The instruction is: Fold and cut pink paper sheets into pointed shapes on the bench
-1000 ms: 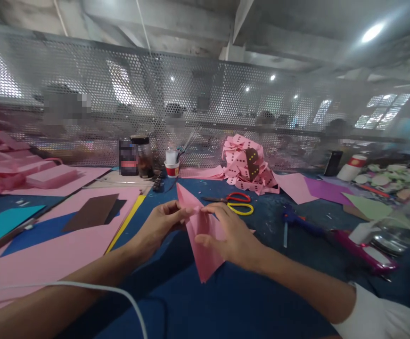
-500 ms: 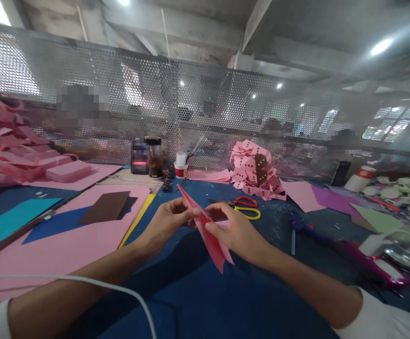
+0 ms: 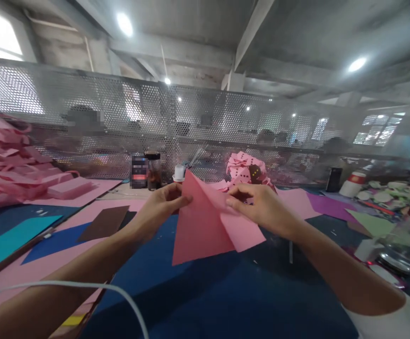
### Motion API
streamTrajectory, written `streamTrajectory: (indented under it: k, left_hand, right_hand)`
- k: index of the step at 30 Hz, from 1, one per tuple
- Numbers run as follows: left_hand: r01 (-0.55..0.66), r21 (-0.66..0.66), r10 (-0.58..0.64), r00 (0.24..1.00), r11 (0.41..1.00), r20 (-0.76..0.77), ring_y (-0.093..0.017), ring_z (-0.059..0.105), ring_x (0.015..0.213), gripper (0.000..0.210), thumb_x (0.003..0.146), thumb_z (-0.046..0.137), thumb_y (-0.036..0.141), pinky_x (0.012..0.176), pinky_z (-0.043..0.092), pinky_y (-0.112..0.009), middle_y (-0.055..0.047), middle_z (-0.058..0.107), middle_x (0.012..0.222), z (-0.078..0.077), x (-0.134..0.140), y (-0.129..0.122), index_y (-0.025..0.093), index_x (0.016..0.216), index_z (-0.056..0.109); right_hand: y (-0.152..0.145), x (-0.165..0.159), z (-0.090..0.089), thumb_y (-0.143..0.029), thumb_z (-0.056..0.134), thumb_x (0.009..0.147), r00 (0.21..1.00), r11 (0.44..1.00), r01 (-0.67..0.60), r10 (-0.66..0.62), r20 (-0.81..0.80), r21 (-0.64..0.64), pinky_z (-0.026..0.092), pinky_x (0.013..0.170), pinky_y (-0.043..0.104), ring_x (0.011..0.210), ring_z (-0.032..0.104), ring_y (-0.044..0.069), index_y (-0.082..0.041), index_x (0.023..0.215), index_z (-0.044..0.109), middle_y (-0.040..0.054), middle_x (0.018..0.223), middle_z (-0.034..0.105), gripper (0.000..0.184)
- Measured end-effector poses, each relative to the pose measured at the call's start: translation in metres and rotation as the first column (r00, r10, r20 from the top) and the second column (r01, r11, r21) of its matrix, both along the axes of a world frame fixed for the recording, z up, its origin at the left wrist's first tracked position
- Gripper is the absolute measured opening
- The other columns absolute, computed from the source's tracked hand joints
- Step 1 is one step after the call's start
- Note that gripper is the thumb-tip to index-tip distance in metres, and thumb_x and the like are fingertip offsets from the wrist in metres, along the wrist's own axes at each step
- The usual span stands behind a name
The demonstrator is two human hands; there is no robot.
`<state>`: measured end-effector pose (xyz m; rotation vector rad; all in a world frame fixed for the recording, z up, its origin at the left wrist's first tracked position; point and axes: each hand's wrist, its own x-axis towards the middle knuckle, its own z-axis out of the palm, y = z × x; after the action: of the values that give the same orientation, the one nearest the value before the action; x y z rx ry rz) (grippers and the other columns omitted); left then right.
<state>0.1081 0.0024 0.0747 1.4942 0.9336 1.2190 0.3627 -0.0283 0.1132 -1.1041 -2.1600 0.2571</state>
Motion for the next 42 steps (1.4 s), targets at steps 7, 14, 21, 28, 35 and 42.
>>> streamTrajectory:
  k: [7,14,21,28,35,42]
  left_hand:
    - [0.193,-0.036,-0.192,0.981,0.981,0.031,-0.022,0.072,0.075,0.032,0.074,0.079,0.032,0.064,0.053,-0.029,-0.007,0.077,0.094,0.032,0.017,0.008,0.02,0.104,0.074]
    - [0.211,-0.034,-0.213,0.975,0.977,-0.065,-0.019,0.067,0.057,0.025,0.077,0.076,0.037,0.049,0.048,-0.026,-0.005,0.075,0.074,0.035,0.033,0.019,0.02,0.096,0.076]
    - [0.27,-0.03,-0.272,0.954,0.962,-0.125,-0.021,0.071,0.064,0.031,0.079,0.074,0.037,0.054,0.053,-0.025,-0.004,0.076,0.08,0.027,0.04,0.013,0.019,0.104,0.072]
    - [0.27,-0.028,-0.271,0.951,0.962,-0.15,-0.019,0.069,0.064,0.028,0.078,0.074,0.03,0.053,0.051,-0.023,-0.003,0.074,0.078,0.036,0.035,0.009,0.017,0.103,0.071]
    - [0.166,0.217,-0.163,0.986,0.962,-0.031,-0.017,0.065,0.072,0.033,0.081,0.074,0.043,0.059,0.049,-0.022,-0.003,0.073,0.085,0.041,0.03,0.011,0.017,0.101,0.069]
    - [0.155,0.26,-0.158,0.987,0.953,-0.013,-0.013,0.062,0.062,0.035,0.078,0.077,0.044,0.052,0.044,-0.019,-0.002,0.071,0.079,0.049,0.022,0.01,0.016,0.096,0.068]
  right_hand:
    - [0.0,0.021,0.034,-0.037,0.06,0.092,0.999,0.994,-0.045,0.045,-0.001,-0.102,0.047,0.067,0.028,0.078,0.064,0.016,-0.021,0.092,0.07,0.0015,0.085,0.07,0.019]
    - [0.007,0.038,0.06,-0.031,0.061,0.091,0.995,0.992,-0.02,0.032,0.092,-0.124,0.049,0.076,0.03,0.084,0.066,0.018,-0.021,0.102,0.071,0.0036,0.094,0.073,0.019]
    - [0.021,0.009,0.056,-0.037,0.062,0.089,0.983,0.996,0.084,-0.078,0.165,-0.025,0.047,0.076,0.03,0.088,0.066,0.018,-0.018,0.107,0.07,0.0056,0.098,0.073,0.027]
    - [0.034,-0.02,0.063,-0.036,0.056,0.093,0.997,0.994,0.035,-0.043,0.068,0.104,0.043,0.071,0.028,0.08,0.065,0.016,-0.017,0.094,0.072,0.0044,0.091,0.074,0.025]
    - [0.037,-0.031,0.068,-0.029,0.059,0.09,0.999,0.995,0.0,-0.006,0.05,0.104,0.043,0.072,0.027,0.081,0.065,0.015,-0.016,0.09,0.072,0.0044,0.09,0.074,0.018]
    - [0.032,-0.049,0.076,-0.026,0.061,0.088,0.998,0.983,0.036,-0.043,0.039,0.178,0.042,0.067,0.026,0.073,0.063,0.013,-0.016,0.091,0.073,0.0034,0.082,0.073,0.016]
